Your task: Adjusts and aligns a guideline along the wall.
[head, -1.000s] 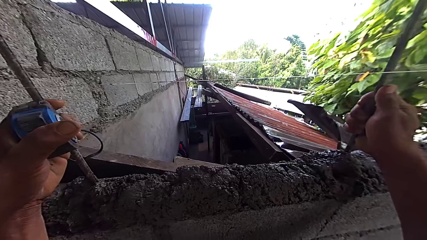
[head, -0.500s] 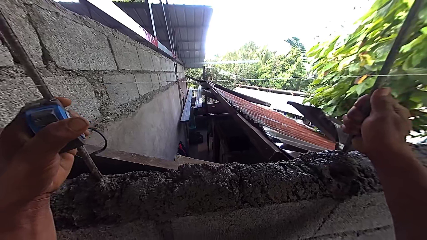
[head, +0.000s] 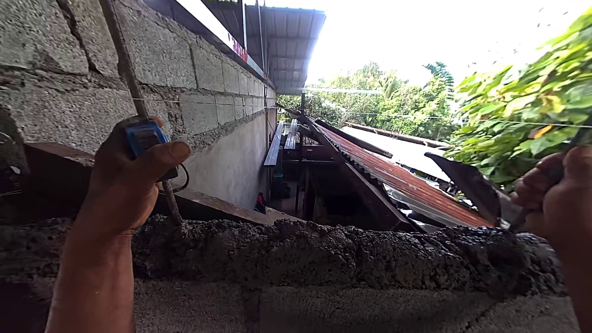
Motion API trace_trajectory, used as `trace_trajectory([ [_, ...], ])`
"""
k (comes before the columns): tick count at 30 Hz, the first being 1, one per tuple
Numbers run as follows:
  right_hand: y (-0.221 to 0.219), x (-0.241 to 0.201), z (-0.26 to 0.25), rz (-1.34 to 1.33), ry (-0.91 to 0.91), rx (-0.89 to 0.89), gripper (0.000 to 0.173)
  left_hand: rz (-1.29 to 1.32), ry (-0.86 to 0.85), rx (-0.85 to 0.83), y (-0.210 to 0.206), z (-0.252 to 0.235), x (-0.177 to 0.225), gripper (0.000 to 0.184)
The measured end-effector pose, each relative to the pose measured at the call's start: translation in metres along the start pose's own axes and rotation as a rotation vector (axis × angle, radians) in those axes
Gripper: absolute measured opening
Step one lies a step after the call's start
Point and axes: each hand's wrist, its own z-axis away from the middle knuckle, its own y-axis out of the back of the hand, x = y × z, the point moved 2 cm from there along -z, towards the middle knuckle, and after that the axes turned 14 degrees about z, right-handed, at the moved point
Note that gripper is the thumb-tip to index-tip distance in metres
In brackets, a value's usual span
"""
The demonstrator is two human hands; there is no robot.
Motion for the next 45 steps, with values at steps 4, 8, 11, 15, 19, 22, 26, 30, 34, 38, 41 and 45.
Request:
trace_trajectory([
  [4, -0.002, -0.006, 0.004, 0.017, -0.014, 0.028, 0.043, -0.006, 0.020, 0.025, -0.001, 0.001, 0.000, 0.066],
  [8, -0.007, -0.018, 0.011, 0.027, -0.001, 0.038, 0.043, -0.020, 0.026, 0.046, -0.002, 0.001, 0.001, 0.067],
  [11, -0.008, -0.021, 0.012, 0.032, 0.001, 0.037, 0.043, -0.023, 0.030, 0.048, -0.002, 0.000, 0.000, 0.066],
  [15, -0.009, -0.023, 0.013, 0.036, -0.017, 0.056, 0.043, -0.019, 0.013, 0.028, 0.001, -0.001, -0.002, 0.065],
  [19, -0.011, -0.028, 0.017, 0.035, -0.033, 0.062, 0.043, -0.001, 0.003, 0.012, 0.003, -0.003, -0.005, 0.065],
  [22, -0.012, -0.031, 0.019, 0.042, -0.030, 0.053, 0.043, 0.003, 0.003, 0.016, 0.003, -0.002, -0.004, 0.064],
  [26, -0.012, -0.032, 0.020, 0.063, -0.010, 0.056, 0.043, 0.000, -0.004, 0.003, 0.002, -0.001, -0.003, 0.064],
  [30, -0.011, -0.030, 0.020, 0.060, -0.010, 0.053, 0.044, -0.008, -0.002, 0.005, 0.000, -0.001, -0.002, 0.062],
  [34, -0.011, -0.031, 0.020, 0.047, -0.008, 0.056, 0.044, -0.010, 0.005, 0.013, 0.000, -0.001, -0.002, 0.062],
  [38, -0.013, -0.034, 0.019, 0.048, -0.018, 0.074, 0.043, -0.012, 0.012, 0.022, 0.003, -0.002, -0.005, 0.062],
  [41, -0.013, -0.034, 0.017, 0.043, -0.018, 0.095, 0.043, -0.021, 0.005, 0.010, 0.013, -0.004, -0.014, 0.061],
  [45, -0.014, -0.035, 0.017, 0.043, -0.019, 0.089, 0.043, -0.008, -0.022, -0.025, 0.023, -0.010, -0.023, 0.063],
])
